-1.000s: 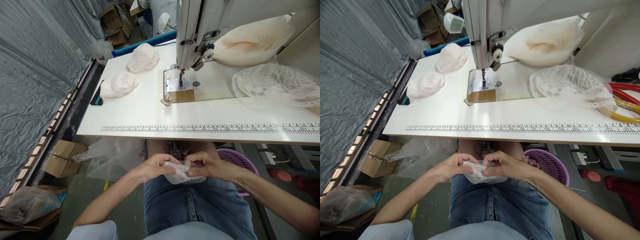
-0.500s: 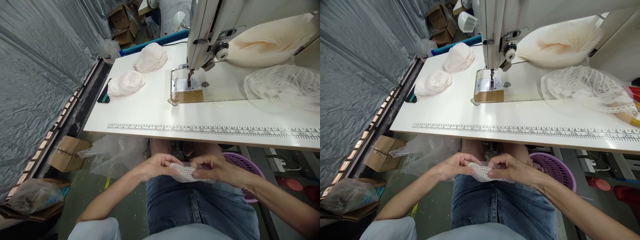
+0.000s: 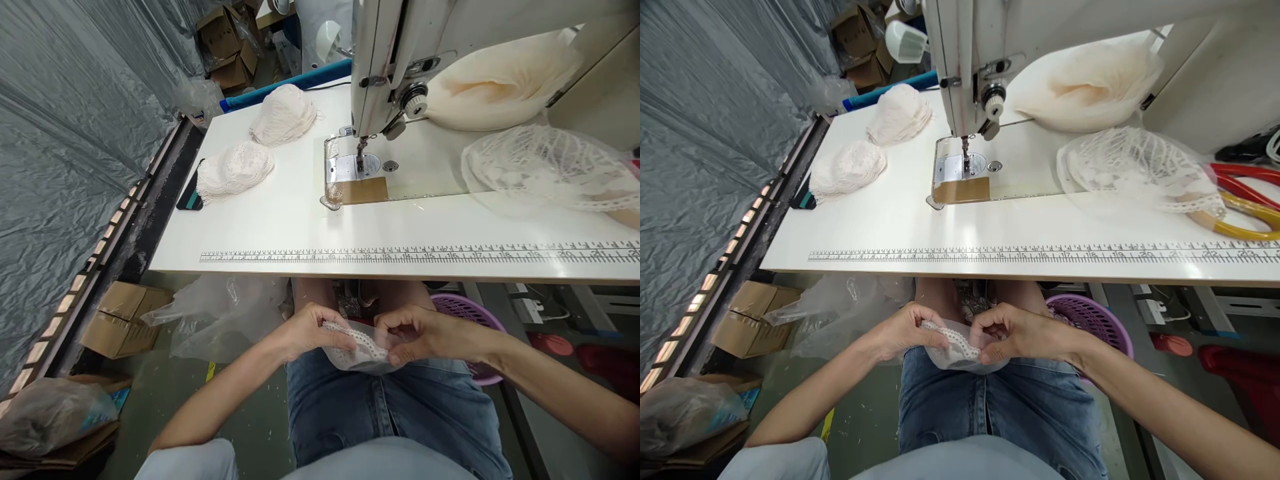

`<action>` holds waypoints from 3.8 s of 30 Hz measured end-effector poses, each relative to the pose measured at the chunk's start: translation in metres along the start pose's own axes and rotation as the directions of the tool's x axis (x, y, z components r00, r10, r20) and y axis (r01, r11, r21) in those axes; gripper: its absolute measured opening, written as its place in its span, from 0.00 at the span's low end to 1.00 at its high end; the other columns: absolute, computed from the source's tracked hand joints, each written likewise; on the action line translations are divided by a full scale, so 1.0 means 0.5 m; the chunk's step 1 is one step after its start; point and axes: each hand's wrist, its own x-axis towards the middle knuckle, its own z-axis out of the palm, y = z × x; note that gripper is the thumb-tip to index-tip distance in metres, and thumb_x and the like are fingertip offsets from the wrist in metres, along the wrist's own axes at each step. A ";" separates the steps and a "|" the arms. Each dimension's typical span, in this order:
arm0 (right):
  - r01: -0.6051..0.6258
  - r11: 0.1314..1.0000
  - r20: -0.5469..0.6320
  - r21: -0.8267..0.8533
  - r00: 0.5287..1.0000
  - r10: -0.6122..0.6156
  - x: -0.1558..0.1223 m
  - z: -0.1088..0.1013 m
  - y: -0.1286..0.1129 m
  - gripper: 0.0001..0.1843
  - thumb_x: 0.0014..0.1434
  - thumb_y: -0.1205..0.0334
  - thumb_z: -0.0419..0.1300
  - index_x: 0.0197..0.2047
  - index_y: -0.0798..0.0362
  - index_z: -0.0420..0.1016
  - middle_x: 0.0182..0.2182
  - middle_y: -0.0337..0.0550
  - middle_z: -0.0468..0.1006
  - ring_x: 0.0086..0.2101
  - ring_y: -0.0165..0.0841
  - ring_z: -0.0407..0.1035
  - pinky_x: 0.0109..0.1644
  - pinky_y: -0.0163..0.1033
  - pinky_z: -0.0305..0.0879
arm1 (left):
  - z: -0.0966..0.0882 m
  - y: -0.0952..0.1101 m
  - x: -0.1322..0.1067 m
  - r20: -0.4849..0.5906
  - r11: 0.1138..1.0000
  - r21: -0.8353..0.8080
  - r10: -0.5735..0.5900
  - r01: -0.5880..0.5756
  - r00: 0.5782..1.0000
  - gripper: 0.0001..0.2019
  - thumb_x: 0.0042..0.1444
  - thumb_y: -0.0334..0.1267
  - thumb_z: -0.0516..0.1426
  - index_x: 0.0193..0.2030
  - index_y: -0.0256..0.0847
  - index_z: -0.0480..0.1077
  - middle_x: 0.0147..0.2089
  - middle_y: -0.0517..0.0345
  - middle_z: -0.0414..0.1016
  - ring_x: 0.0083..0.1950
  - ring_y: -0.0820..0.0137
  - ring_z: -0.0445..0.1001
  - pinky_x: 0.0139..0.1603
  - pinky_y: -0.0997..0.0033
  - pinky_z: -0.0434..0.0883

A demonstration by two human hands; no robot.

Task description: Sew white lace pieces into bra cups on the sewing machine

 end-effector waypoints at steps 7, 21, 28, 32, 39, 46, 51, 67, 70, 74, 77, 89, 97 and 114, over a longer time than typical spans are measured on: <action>0.044 0.998 0.080 -0.050 0.996 -0.040 -0.008 -0.008 0.011 0.15 0.50 0.52 0.65 0.31 0.57 0.74 0.27 0.37 0.69 0.27 0.27 0.58 0.31 0.34 0.53 | 0.006 -0.006 0.002 0.031 0.981 -0.180 -0.074 0.079 0.997 0.19 0.26 0.41 0.72 0.22 0.33 0.71 0.25 0.57 0.75 0.26 0.75 0.71 0.31 0.76 0.67; 0.171 0.937 -0.097 -0.304 0.973 -0.209 -0.044 -0.005 0.026 0.17 0.64 0.52 0.52 0.39 0.54 0.75 0.29 0.42 0.72 0.30 0.32 0.66 0.34 0.36 0.61 | 0.024 0.018 -0.016 0.129 0.978 -0.202 -0.032 0.058 0.991 0.19 0.29 0.42 0.72 0.22 0.33 0.70 0.24 0.57 0.75 0.27 0.73 0.73 0.32 0.75 0.69; 0.353 0.453 -0.149 -0.819 0.631 -0.761 -0.006 0.033 0.046 0.21 0.62 0.68 0.53 0.57 0.44 0.61 0.42 0.45 0.68 0.38 0.32 0.66 0.36 0.34 0.64 | 0.037 0.034 -0.012 0.176 0.970 -0.213 -0.084 0.121 0.981 0.18 0.29 0.40 0.72 0.26 0.33 0.73 0.26 0.59 0.75 0.27 0.76 0.72 0.32 0.76 0.68; 0.392 0.209 0.028 -0.896 0.518 -0.855 0.000 0.032 0.044 0.19 0.60 0.74 0.52 0.52 0.48 0.64 0.42 0.44 0.64 0.36 0.29 0.63 0.32 0.32 0.60 | 0.027 0.035 -0.009 0.149 0.969 -0.192 -0.125 0.152 0.981 0.17 0.30 0.37 0.71 0.27 0.33 0.74 0.26 0.60 0.74 0.27 0.76 0.71 0.32 0.76 0.68; 0.331 0.103 0.095 -0.938 0.530 -0.843 0.001 0.040 0.024 0.14 0.61 0.76 0.50 0.46 0.51 0.67 0.36 0.41 0.66 0.30 0.27 0.59 0.30 0.34 0.57 | 0.019 0.040 0.003 0.217 0.978 -0.147 -0.113 0.147 0.970 0.17 0.30 0.38 0.71 0.27 0.33 0.74 0.25 0.61 0.73 0.27 0.76 0.70 0.31 0.75 0.68; 0.244 -0.019 0.141 -0.970 0.492 -0.859 -0.011 0.029 -0.035 0.12 0.61 0.76 0.50 0.41 0.51 0.68 0.32 0.39 0.70 0.28 0.27 0.61 0.29 0.35 0.57 | -0.020 0.117 -0.020 0.132 0.997 0.072 -0.032 0.022 0.991 0.16 0.36 0.42 0.69 0.27 0.34 0.73 0.25 0.61 0.71 0.27 0.77 0.67 0.30 0.76 0.64; 0.191 -0.148 0.226 -0.970 0.506 -0.832 -0.020 -0.005 -0.081 0.12 0.63 0.74 0.47 0.42 0.53 0.70 0.35 0.43 0.71 0.30 0.28 0.64 0.31 0.36 0.59 | -0.047 0.206 -0.046 0.094 0.949 0.271 0.139 -0.159 0.986 0.17 0.42 0.47 0.66 0.28 0.34 0.72 0.24 0.63 0.67 0.26 0.77 0.63 0.27 0.76 0.60; -0.137 -0.192 0.075 -0.972 0.595 -0.800 0.046 -0.202 -0.178 0.16 0.62 0.76 0.42 0.36 0.53 0.68 0.32 0.44 0.75 0.26 0.31 0.66 0.26 0.35 0.58 | -0.084 0.424 0.180 0.052 0.241 0.937 0.622 -0.254 0.781 0.07 0.50 0.29 0.56 0.37 0.37 0.72 0.36 0.56 0.75 0.39 0.67 0.72 0.37 0.72 0.67; -0.122 -0.135 0.037 -0.983 0.590 -0.806 0.056 -0.222 -0.176 0.15 0.62 0.75 0.43 0.35 0.53 0.69 0.33 0.44 0.75 0.26 0.30 0.67 0.27 0.35 0.60 | -0.089 0.422 0.211 0.023 0.191 0.961 0.668 -0.200 0.744 0.11 0.53 0.28 0.54 0.44 0.37 0.69 0.45 0.52 0.72 0.45 0.63 0.70 0.43 0.65 0.67; -0.075 -0.082 0.029 -0.994 0.541 -0.840 0.061 -0.226 -0.171 0.15 0.61 0.75 0.44 0.36 0.54 0.70 0.35 0.45 0.76 0.27 0.30 0.69 0.28 0.34 0.63 | -0.088 0.394 0.207 0.105 -0.001 0.984 0.814 -0.180 0.572 0.09 0.60 0.29 0.51 0.45 0.38 0.68 0.49 0.52 0.69 0.46 0.65 0.69 0.45 0.63 0.66; -0.065 -0.060 0.017 -0.996 0.523 -0.852 0.060 -0.225 -0.172 0.15 0.61 0.75 0.45 0.37 0.54 0.71 0.34 0.45 0.77 0.28 0.31 0.70 0.29 0.34 0.64 | -0.083 0.362 0.192 0.285 -0.181 0.952 0.822 -0.248 0.494 0.10 0.61 0.25 0.49 0.38 0.38 0.70 0.41 0.57 0.73 0.44 0.69 0.70 0.44 0.67 0.65; -0.234 -0.035 -0.088 -0.972 0.493 -0.866 0.070 -0.253 -0.180 0.16 0.63 0.73 0.46 0.40 0.55 0.74 0.38 0.47 0.79 0.30 0.32 0.73 0.27 0.34 0.67 | -0.109 0.381 0.225 0.388 -0.287 0.920 0.766 -0.267 0.513 0.10 0.57 0.25 0.50 0.42 0.37 0.70 0.50 0.54 0.73 0.44 0.70 0.73 0.54 0.62 0.60; -0.375 -0.048 -0.131 -0.926 0.439 -0.889 0.079 -0.271 -0.170 0.17 0.64 0.71 0.45 0.45 0.56 0.75 0.44 0.47 0.79 0.28 0.31 0.74 0.27 0.34 0.67 | -0.117 0.418 0.265 0.332 -0.199 0.938 0.748 -0.283 0.575 0.11 0.52 0.22 0.47 0.29 0.37 0.68 0.32 0.58 0.71 0.30 0.72 0.68 0.58 0.60 0.55; -0.360 -0.089 -0.081 -0.929 0.432 -0.898 0.071 -0.256 -0.177 0.17 0.65 0.71 0.44 0.43 0.59 0.75 0.40 0.50 0.80 0.31 0.34 0.76 0.26 0.36 0.69 | -0.092 0.364 0.229 0.404 -0.315 0.912 0.796 -0.261 0.450 0.14 0.56 0.21 0.47 0.40 0.38 0.69 0.44 0.53 0.72 0.45 0.66 0.70 0.59 0.58 0.53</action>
